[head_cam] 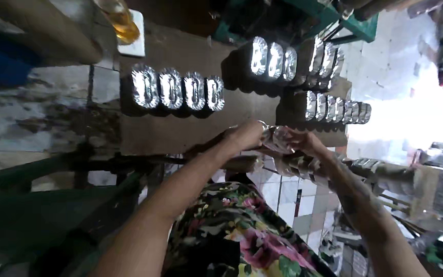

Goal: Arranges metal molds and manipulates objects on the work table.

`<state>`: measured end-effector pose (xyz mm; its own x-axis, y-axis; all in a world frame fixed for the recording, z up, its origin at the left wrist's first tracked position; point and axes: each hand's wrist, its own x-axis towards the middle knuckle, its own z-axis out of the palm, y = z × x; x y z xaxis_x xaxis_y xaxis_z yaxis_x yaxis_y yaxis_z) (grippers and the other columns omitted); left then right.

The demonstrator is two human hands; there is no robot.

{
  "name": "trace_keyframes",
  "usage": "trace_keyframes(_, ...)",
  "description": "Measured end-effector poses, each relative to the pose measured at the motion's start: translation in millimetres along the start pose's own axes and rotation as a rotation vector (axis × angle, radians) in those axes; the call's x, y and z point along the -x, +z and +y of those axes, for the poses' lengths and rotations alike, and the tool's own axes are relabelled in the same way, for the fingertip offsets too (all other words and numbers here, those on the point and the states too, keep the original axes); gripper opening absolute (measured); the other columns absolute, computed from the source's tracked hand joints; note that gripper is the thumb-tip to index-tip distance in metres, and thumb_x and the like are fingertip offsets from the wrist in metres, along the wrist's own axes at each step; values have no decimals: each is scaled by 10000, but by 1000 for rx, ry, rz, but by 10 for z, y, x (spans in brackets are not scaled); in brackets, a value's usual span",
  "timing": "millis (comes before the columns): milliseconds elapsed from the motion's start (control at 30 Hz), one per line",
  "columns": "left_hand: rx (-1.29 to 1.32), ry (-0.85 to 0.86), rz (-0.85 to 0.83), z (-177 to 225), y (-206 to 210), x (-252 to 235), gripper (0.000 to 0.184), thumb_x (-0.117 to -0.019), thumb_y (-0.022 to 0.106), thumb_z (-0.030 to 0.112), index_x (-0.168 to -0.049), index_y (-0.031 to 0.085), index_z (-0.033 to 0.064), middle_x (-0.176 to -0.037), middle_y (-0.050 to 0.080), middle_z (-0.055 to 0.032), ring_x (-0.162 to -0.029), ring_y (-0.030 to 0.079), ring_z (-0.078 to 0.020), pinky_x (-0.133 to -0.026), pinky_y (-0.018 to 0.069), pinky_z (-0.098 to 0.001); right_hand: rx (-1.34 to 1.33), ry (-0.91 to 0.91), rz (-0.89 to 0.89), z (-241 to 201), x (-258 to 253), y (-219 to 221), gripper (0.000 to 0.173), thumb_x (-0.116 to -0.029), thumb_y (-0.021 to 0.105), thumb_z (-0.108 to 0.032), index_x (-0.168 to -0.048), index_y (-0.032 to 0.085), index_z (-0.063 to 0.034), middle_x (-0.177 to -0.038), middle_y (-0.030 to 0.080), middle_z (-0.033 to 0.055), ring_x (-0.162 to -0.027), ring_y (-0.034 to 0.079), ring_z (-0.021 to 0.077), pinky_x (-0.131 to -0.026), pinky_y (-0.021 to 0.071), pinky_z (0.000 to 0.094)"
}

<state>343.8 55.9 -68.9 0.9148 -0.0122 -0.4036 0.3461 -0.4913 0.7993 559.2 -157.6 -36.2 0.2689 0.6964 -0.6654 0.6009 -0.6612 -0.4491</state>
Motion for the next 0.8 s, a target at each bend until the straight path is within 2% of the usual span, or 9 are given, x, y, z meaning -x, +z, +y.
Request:
trace_keyframes(67,-11,-6,-41,-1,-48,-2,239,-920,785,235,-1045,756,33,-1032,740,-139,-990,704,-312,-935,554,-550,-15,-93,12,103,20,40,478,-954,723,-151,-1421,628,-178,-1336,695,39,-1151,703,218,-1029,545,505)
trace_keyframes(167,-64,-38,-7,142,-105,68,206,-916,792,216,-1034,777,48,-1025,751,-123,-983,710,-289,-946,558,-527,94,-181,80,18,53,165,292,-925,766,-239,-1198,754,-134,-1512,554,69,-1183,675,278,-1011,536,547)
trace_keyframes(233,-98,-80,33,202,-50,86,272,-920,783,203,-1147,757,55,-1046,755,-116,-983,718,-273,-949,566,-511,234,-91,90,-174,59,342,410,-909,759,-296,-1266,708,-102,-1624,399,103,-1315,578,336,-1042,509,560)
trace_keyframes(333,-206,-149,106,354,126,91,316,-931,733,161,-1230,718,60,-1065,745,-130,-989,716,-297,-921,572,-536,419,88,84,-555,101,609,602,-932,662,-120,-1473,454,42,-1676,166,251,-1440,387,486,-1005,518,610)
trace_keyframes(433,-398,-271,259,850,210,478,162,-979,623,82,-1084,737,39,-1205,694,-157,-1045,700,-346,-894,578,-563,410,148,133,-834,516,486,457,-995,567,-64,-1427,468,50,-1495,420,337,-1138,613,546,-866,555,639)
trace_keyframes(533,-49,-256,584,1285,-69,1179,218,-1039,622,172,-1158,749,41,-1300,702,-61,-1125,700,-164,-997,569,-357,126,-119,256,-810,824,17,388,-975,615,-121,-1353,565,-45,-1146,690,240,-974,704,431,-843,555,621)
trace_keyframes(633,634,-345,694,1177,21,1508,151,-986,702,119,-1085,740,12,-1000,744,-70,-848,732,-146,-763,650,-338,-572,-438,13,-645,678,92,234,-1056,524,-126,-1256,592,-24,-1019,706,107,-919,726,206,-842,630,407)
trace_keyframes(700,851,-432,683,886,374,1479,191,-999,681,112,-1136,713,-17,-1035,728,-112,-893,727,-190,-796,646,-390,-964,-399,-247,-702,615,375,278,-1064,529,-134,-1319,553,-26,-1082,709,113,-951,729,219,-854,638,408)
trace_keyframes(800,767,-563,589,763,1073,1230,257,-1037,602,135,-1216,678,-33,-1148,706,-168,-1002,713,-221,-901,607,-417,-979,-313,-343,-730,740,713,316,-1048,559,-125,-1339,564,-1,-1144,709,143,-968,737,255,-849,652,435)
